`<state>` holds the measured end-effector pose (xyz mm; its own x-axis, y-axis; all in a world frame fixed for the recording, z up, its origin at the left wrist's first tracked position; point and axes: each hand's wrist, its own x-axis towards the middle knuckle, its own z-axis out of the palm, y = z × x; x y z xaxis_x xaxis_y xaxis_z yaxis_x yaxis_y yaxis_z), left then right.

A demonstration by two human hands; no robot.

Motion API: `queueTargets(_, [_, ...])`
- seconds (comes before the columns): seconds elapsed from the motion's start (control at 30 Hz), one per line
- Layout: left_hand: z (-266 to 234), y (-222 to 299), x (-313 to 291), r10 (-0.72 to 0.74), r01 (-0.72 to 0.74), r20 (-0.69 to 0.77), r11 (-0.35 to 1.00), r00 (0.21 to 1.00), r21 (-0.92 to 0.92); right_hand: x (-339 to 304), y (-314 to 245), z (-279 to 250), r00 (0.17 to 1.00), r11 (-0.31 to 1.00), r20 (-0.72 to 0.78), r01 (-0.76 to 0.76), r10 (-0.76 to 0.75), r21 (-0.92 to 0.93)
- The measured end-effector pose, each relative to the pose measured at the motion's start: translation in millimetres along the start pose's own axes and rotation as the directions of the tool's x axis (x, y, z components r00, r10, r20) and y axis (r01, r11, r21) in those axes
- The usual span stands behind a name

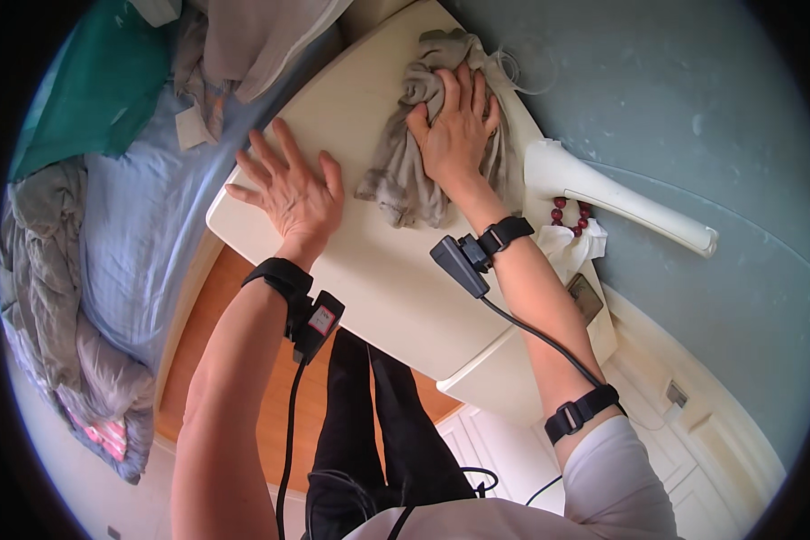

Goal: Wiping walls, a door, and a nightstand with a cloth.

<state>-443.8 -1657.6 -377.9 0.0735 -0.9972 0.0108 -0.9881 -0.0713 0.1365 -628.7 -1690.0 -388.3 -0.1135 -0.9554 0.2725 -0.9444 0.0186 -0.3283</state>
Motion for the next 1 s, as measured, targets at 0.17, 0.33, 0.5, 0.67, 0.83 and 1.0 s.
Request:
queueTargets(0.17, [-2,1,0,-0.024,0.023,0.034,0.999,0.999,0.034,-1,-1,-2,1.0,1.0,0.015,-0.02,0.019,0.015])
queueTargets(0.33, [4,1,0,-0.011,0.012,-0.017,0.999,1.0,0.037,-13,1,-8,1.0,0.999,0.02,-0.01,0.009,0.039])
queueTargets(0.5, [7,-3,0,-0.008,0.01,-0.041,0.999,0.999,0.052,-40,-6,-26,0.997,1.0,0.071,0.015,-0.016,0.017])
queueTargets(0.67, [9,-9,-1,-0.003,0.007,-0.054,0.998,0.999,0.063,-105,-14,-50,0.974,0.996,0.224,-0.007,-0.015,0.094])
queueTargets(0.83, [11,1,1,0.009,-0.007,-0.048,0.999,0.999,0.046,-200,-6,-96,0.911,0.996,0.411,-0.021,-0.014,0.082])
queueTargets(1.0, [7,-6,0,0.005,-0.005,-0.006,0.999,1.0,0.045,-180,-13,-123,0.889,0.934,0.444,-0.243,0.108,0.26])
